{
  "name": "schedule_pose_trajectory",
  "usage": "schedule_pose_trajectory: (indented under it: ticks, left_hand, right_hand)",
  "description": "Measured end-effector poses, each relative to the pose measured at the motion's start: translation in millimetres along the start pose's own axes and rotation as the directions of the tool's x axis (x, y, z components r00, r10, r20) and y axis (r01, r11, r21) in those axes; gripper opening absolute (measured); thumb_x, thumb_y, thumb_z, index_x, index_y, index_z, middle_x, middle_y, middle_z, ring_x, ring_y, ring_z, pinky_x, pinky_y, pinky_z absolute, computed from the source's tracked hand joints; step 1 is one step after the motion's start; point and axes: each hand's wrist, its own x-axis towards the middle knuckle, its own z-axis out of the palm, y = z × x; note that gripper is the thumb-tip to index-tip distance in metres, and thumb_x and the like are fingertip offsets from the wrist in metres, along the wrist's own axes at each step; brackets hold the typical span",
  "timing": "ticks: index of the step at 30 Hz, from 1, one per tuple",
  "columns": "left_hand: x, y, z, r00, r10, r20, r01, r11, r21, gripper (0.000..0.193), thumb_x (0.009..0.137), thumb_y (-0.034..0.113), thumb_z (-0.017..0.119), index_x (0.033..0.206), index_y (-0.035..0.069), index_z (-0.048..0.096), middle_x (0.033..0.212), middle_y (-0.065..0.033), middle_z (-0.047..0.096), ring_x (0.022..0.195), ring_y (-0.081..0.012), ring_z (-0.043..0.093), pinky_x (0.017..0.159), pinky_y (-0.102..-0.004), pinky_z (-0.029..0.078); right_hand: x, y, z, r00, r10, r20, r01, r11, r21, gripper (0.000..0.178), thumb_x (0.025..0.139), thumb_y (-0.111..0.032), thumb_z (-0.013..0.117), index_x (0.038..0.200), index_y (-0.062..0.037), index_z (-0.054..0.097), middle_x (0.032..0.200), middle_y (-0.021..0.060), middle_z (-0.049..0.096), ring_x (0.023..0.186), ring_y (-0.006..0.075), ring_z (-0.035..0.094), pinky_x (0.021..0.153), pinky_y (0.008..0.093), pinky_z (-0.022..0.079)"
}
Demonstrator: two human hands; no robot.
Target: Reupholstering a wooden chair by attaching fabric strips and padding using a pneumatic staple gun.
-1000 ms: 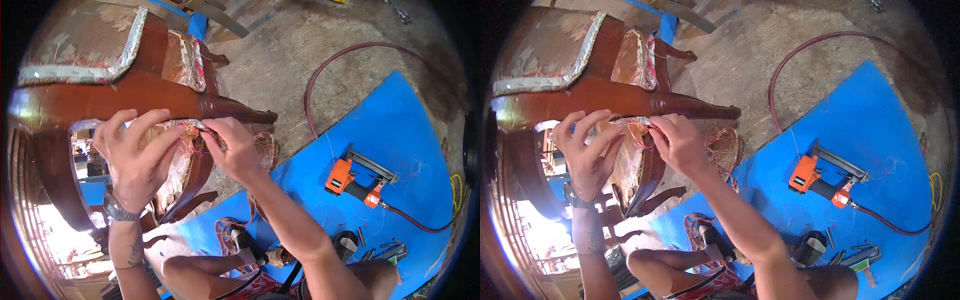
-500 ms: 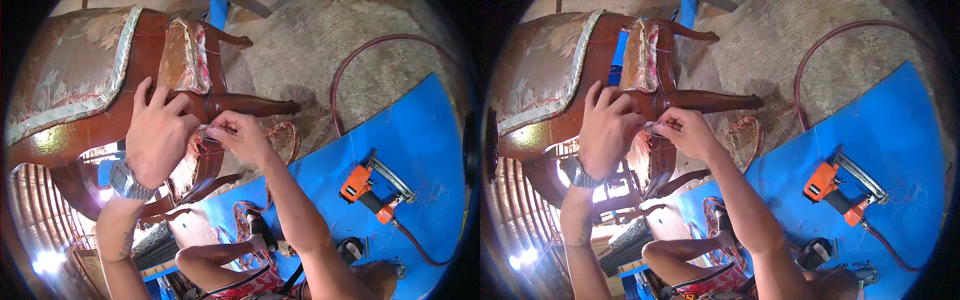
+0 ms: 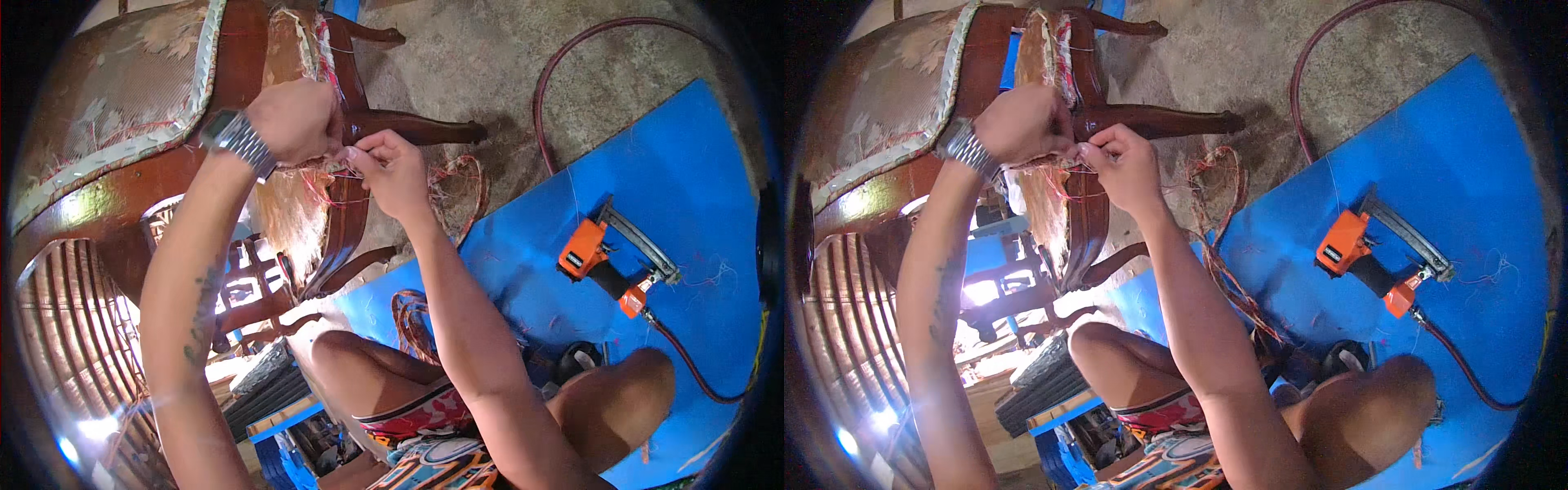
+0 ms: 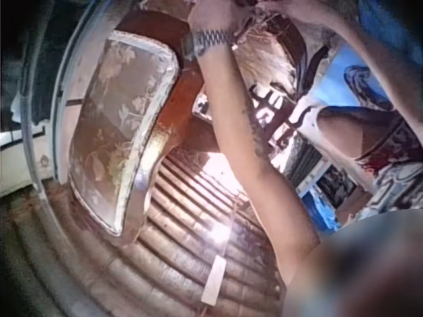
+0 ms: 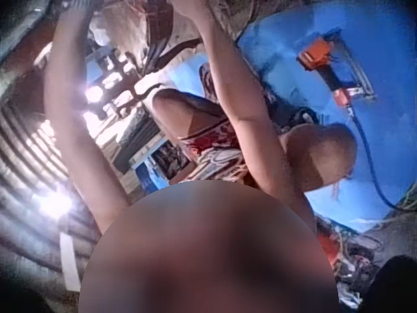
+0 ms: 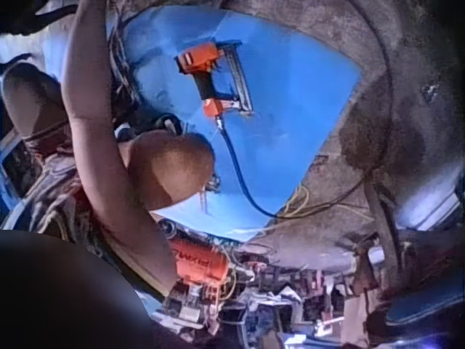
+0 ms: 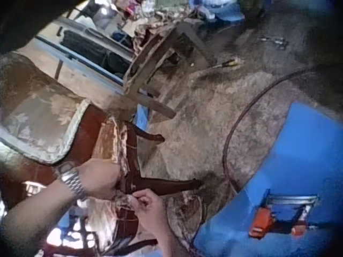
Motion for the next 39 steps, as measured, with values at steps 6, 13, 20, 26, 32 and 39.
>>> schedule_pose_trajectory:
  ticks: [6, 13, 20, 26, 32, 39]
  left_hand:
    - [11.3, 3.7, -4.4, 0.994, 0.065, 0.085, -0.071, 0.996, 0.061, 0.021, 0.065, 0.025, 0.074, 0.075, 0.007, 0.070, 0.069, -0.0123, 0.065, 0.066, -0.0257, 0.063, 0.060, -0.0372, 0.048]
    - [16.3, 15.5, -7.7, 0.964, 0.075, 0.255, -0.087, 0.996, 0.033, 0.023, 0.061, 0.020, 0.078, 0.075, 0.005, 0.069, 0.068, -0.0107, 0.065, 0.065, -0.0225, 0.062, 0.060, -0.0350, 0.048]
    - [14.9, -1.5, -18.5, 0.977, 0.089, 0.192, -0.084, 0.996, -0.038, 0.048, 0.057, 0.024, 0.082, 0.092, 0.002, 0.059, 0.077, -0.0104, 0.063, 0.072, -0.0245, 0.059, 0.065, -0.0352, 0.046]
    - [9.8, -4.8, -25.5, 0.970, 0.071, 0.231, -0.032, 0.985, -0.170, 0.029, 0.061, 0.021, 0.080, 0.080, 0.005, 0.065, 0.068, -0.0071, 0.062, 0.067, -0.0180, 0.057, 0.063, -0.0322, 0.044]
    - [12.2, 10.9, -26.9, 0.949, -0.007, 0.315, 0.025, 0.998, -0.052, 0.032, 0.058, 0.028, 0.081, 0.078, 0.005, 0.068, 0.068, -0.0078, 0.063, 0.065, -0.0204, 0.059, 0.061, -0.0334, 0.046]
    - [13.1, 18.9, -15.0, 0.963, -0.020, 0.270, -0.015, 0.992, 0.125, 0.031, 0.053, 0.025, 0.081, 0.076, 0.008, 0.070, 0.073, -0.0115, 0.066, 0.071, -0.0255, 0.064, 0.064, -0.0359, 0.051]
  right_hand:
    - [-0.4, 2.2, -4.2, 0.997, 0.003, 0.075, -0.015, 0.988, 0.151, 0.014, 0.082, -0.012, 0.066, 0.083, -0.0012, 0.058, 0.070, 0.0061, 0.064, 0.056, 0.0089, 0.055, 0.042, 0.0246, 0.040]
    - [9.2, -2.8, -24.7, 0.970, 0.000, 0.242, -0.005, 1.000, 0.020, 0.016, 0.082, -0.013, 0.066, 0.087, -0.0007, 0.057, 0.074, 0.0079, 0.064, 0.061, 0.0118, 0.058, 0.051, 0.0255, 0.044]
    - [-48.7, 7.7, 11.3, 0.979, -0.189, -0.070, 0.187, 0.982, -0.036, 0.019, 0.081, -0.016, 0.067, 0.095, -0.0037, 0.062, 0.073, 0.0099, 0.065, 0.067, 0.0154, 0.061, 0.062, 0.0288, 0.046]
    - [-33.7, 12.8, 11.6, 0.963, -0.220, -0.155, 0.217, 0.975, -0.037, 0.018, 0.081, -0.019, 0.067, 0.088, -0.0025, 0.064, 0.074, 0.0120, 0.065, 0.069, 0.0192, 0.063, 0.063, 0.0306, 0.047]
    - [-18.6, 4.4, 13.2, 0.959, -0.202, -0.196, 0.179, 0.975, -0.132, 0.023, 0.078, -0.023, 0.069, 0.079, -0.0011, 0.062, 0.070, 0.0127, 0.063, 0.066, 0.0213, 0.062, 0.061, 0.0327, 0.047]
    - [-11.1, 12.5, 3.7, 0.976, -0.183, -0.114, 0.176, 0.982, -0.075, 0.023, 0.079, -0.024, 0.068, 0.078, -0.0022, 0.062, 0.072, 0.0117, 0.063, 0.063, 0.0233, 0.061, 0.057, 0.0343, 0.045]
